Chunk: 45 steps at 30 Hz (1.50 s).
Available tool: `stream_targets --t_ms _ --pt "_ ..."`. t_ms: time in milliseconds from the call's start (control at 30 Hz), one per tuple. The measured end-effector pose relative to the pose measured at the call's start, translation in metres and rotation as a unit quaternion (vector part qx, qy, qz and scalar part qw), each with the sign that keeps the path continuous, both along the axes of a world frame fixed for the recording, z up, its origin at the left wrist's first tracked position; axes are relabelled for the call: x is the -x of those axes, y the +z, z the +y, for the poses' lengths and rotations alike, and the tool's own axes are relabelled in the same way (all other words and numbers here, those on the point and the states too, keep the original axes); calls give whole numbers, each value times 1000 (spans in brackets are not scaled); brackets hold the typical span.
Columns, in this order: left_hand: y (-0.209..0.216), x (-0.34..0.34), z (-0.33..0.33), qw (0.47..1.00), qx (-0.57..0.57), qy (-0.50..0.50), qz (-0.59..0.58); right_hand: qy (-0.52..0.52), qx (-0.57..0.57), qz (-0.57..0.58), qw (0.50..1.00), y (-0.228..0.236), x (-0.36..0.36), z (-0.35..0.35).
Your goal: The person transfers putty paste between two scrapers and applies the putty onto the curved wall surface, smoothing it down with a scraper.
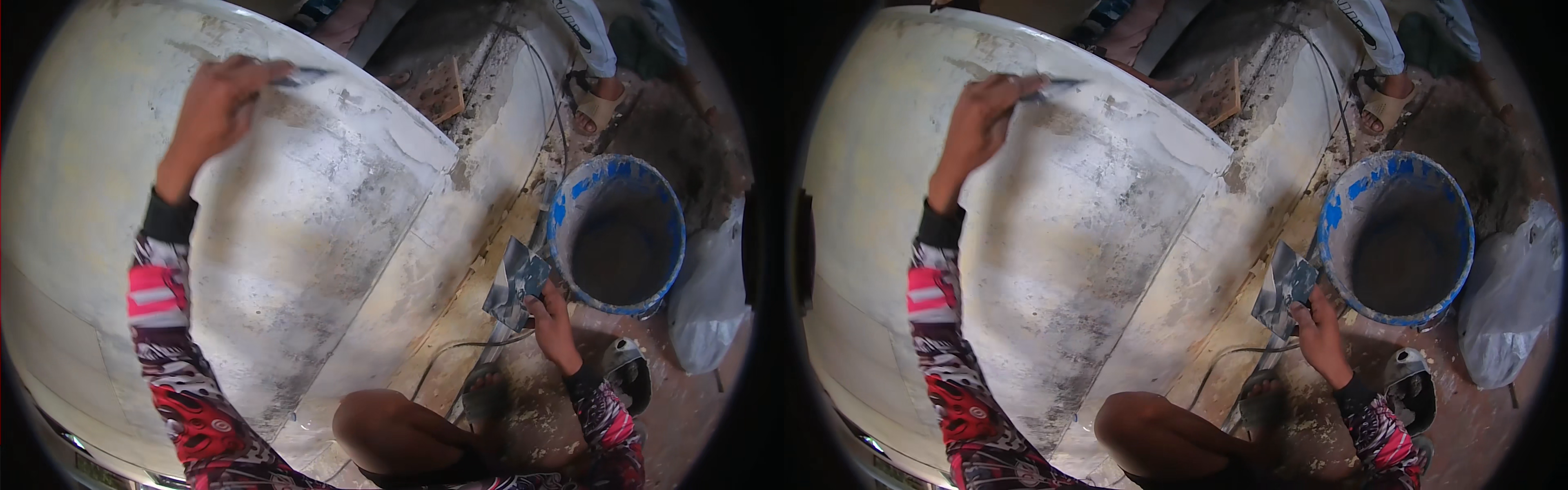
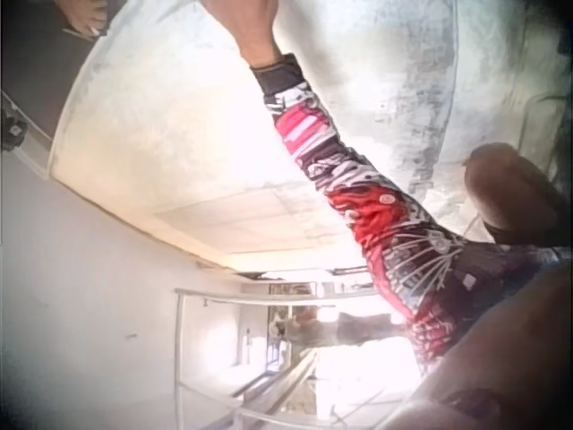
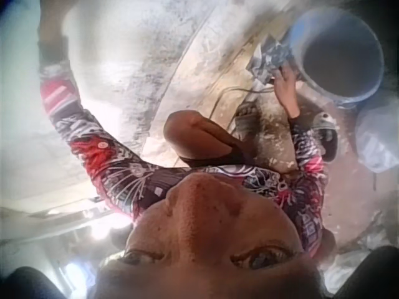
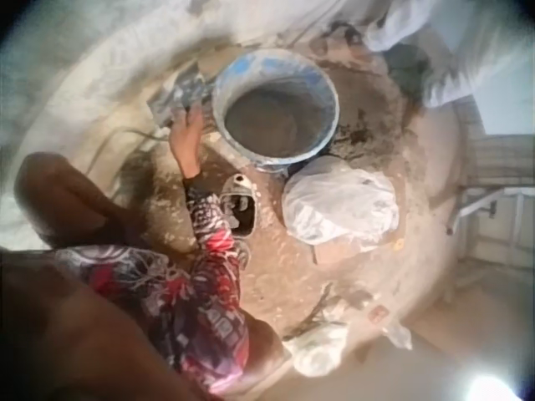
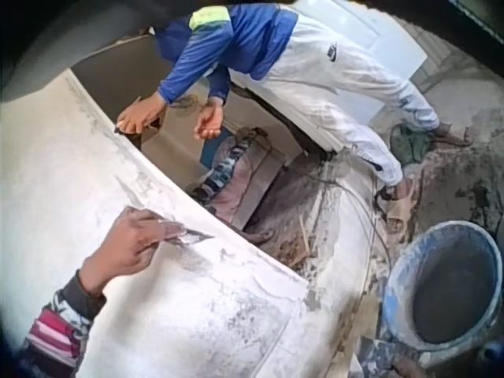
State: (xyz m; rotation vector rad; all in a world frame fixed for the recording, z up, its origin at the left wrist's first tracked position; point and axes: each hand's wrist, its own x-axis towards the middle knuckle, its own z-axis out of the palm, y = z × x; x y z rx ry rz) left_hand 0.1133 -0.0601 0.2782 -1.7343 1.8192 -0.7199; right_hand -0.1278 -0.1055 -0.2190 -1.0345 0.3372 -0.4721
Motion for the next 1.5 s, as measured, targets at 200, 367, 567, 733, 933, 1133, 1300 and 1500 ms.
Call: stream_targets --t_ms 200,367,567,733,933,1133,1300,1500 --pt "54 -53 -14 947 -39 3 -318 22 18 -19 999 -4 -4 1" --pt "46 -69 -19 930 -54 12 -363 -15 32 -50 998 -1 -3 -1" --pt "38 -80 -17 913 -62 19 -404 -3 26 -36 999 -5 -2 -1" --pt "23 -92 4 902 -34 62 -427 14 10 -23 1000 -8 -4 1" --pt "15 -84 38 898 -42 64 -434 -11 48 -49 998 -1 -3 -1" --pt "28 -60 33 922 -57 23 -381 3 45 -36 998 -6 2 -6" --pt "27 -52 -10 919 68 -4 -389 -10 62 -41 997 -7 1 -5" --pt "18 -57 -27 912 72 81 -397 -20 59 -50 997 -7 3 -3"
